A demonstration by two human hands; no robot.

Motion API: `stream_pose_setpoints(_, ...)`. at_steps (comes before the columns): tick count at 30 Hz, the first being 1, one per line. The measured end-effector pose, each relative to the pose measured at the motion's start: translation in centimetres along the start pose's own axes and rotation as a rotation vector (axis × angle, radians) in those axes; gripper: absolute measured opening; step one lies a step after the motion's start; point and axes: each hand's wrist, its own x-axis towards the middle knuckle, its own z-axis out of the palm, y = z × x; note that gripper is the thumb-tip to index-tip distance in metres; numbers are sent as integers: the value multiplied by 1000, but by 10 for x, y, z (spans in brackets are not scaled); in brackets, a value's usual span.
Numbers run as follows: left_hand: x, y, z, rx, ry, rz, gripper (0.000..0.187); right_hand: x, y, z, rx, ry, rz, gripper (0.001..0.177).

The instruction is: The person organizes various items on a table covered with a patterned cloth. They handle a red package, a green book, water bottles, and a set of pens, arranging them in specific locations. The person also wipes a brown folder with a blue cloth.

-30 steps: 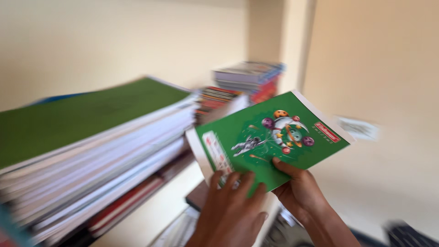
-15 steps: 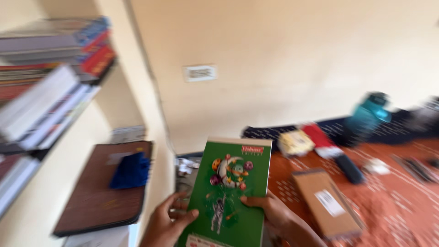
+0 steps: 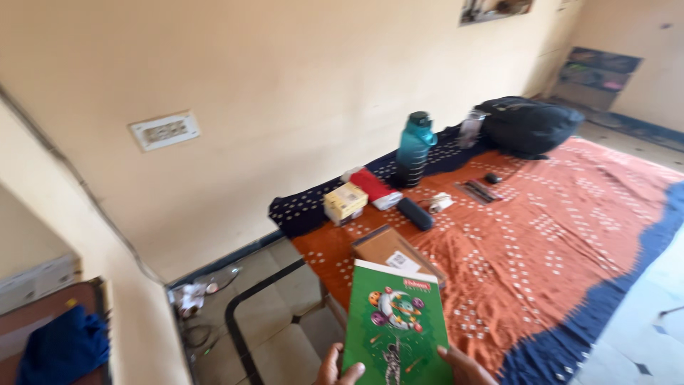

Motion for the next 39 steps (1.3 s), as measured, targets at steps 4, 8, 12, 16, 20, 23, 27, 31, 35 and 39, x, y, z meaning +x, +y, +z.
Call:
stream_pose_setpoints(4, 12, -10, 43, 28, 11, -75, 48, -18, 5, -32, 17, 44, -54, 55)
stream_pose_setpoints(8, 12, 22, 90, 190, 77, -139, 47, -26, -7, -48, 1, 72, -84, 57)
stream_pose_setpoints(12, -7, 83, 157, 234, 163, -265, 50, -59, 0, -102, -30, 133, -105, 58)
stream_pose_setpoints(16, -28, 145, 203, 73, 143, -253, 44, -95, 6, -155, -102, 206, -139, 60)
stream_pose_setpoints(20, -27, 150, 218, 71, 117, -380, 43, -123, 15, -187, -38, 318, -8, 57)
stream_pose_setpoints(23, -25, 125, 233, 205, -1, -280, 37, -136, 31, -197, -401, 358, -56, 50)
stream_pose_setpoints(27, -20, 129, 258, 174, -7, -302, 34, -142, 15, -188, -462, 521, -170, 55)
stream_pose_setpoints(31, 9, 160, 284, 39, 54, -519, 37, -148, -26, -167, -474, 550, -223, 55)
stream_pose_setpoints(35, 46, 161, 291, 0, -11, -292, 48, -136, -47, -164, -284, 496, -242, 48)
stream_pose_setpoints(39, 77, 137, 284, 26, -27, -387, 48, -111, -42, -173, -190, 529, -243, 46)
